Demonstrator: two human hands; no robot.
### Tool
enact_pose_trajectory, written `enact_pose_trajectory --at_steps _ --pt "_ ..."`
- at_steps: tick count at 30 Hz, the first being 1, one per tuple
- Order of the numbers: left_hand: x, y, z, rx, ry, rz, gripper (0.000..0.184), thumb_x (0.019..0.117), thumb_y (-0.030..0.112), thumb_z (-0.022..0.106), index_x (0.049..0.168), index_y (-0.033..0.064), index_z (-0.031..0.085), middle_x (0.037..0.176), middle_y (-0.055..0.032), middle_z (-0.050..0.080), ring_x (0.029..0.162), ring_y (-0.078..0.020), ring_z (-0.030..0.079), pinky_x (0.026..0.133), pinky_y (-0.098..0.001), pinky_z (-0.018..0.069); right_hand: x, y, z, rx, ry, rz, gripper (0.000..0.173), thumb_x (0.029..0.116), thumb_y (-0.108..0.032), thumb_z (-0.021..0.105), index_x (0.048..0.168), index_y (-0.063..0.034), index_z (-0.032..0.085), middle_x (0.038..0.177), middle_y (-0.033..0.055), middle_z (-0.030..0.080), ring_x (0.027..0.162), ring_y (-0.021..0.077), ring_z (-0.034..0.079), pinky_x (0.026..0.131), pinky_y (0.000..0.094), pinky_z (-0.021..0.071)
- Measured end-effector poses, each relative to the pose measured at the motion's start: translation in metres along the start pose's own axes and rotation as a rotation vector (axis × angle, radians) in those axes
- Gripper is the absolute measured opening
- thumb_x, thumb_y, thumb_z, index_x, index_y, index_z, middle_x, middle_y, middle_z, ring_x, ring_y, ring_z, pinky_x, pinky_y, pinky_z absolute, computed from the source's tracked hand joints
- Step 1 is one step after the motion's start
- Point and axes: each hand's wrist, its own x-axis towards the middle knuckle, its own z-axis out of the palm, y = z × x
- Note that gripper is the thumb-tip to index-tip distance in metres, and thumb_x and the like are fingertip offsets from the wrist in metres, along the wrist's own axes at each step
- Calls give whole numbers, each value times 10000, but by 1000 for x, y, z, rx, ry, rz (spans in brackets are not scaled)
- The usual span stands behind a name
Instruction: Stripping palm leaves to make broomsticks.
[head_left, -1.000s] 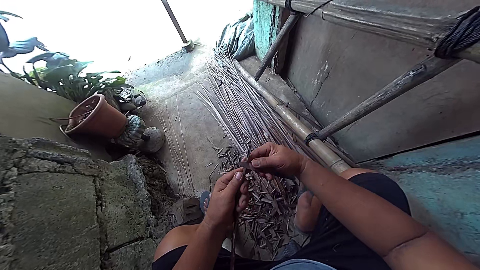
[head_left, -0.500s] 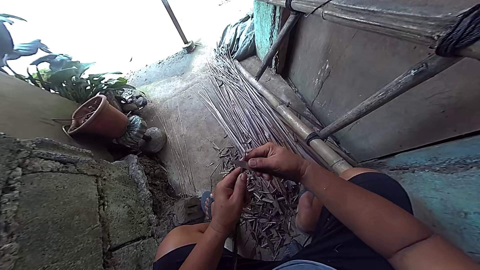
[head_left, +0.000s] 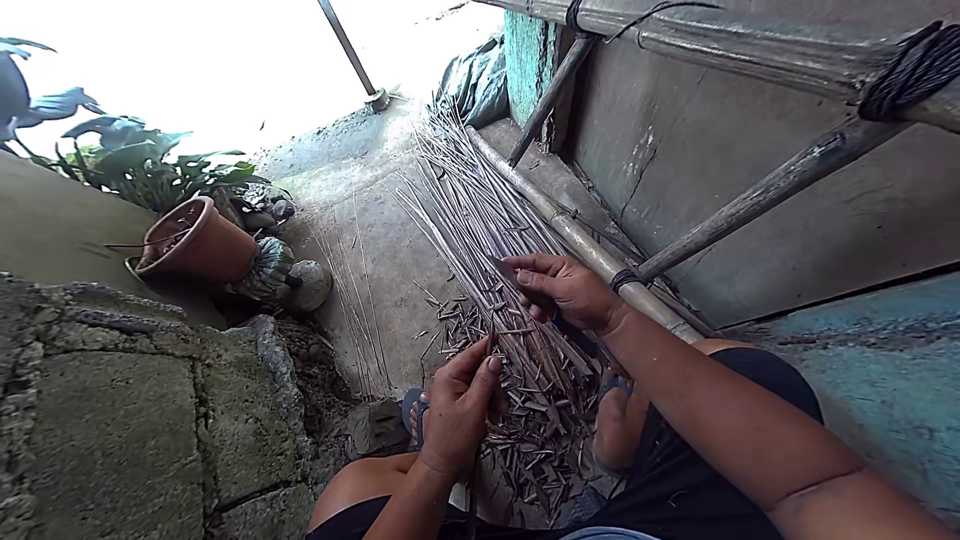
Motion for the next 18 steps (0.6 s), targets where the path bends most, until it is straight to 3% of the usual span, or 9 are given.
enact_pose_trajectory --at_steps 4,7,18 --pt "2 3 -2 -86 10 -30 347 1069 112 506 1351 -68 599 673 -69 615 496 -128 576 459 -259 526 -9 1 4 4 -281 82 333 1052 -137 530 1359 -44 618 826 41 681 593 94 631 528 239 559" --pt "2 1 -4 -181 -38 -68 354 1097 172 453 1307 -53 627 672 -70 594 478 -116 553 440 -245 506 -11 10 9 -2 -374 89 308 1053 -138 535 1324 -47 650 845 48 692 582 88 621 518 236 550" --pt "2 2 -1 -236 -78 -130 343 1061 133 543 1341 -50 620 645 -58 588 468 -94 538 431 -219 482 -1 3 0 99 -187 17 282 1048 -127 535 1273 -21 668 794 40 678 588 82 627 546 222 555"
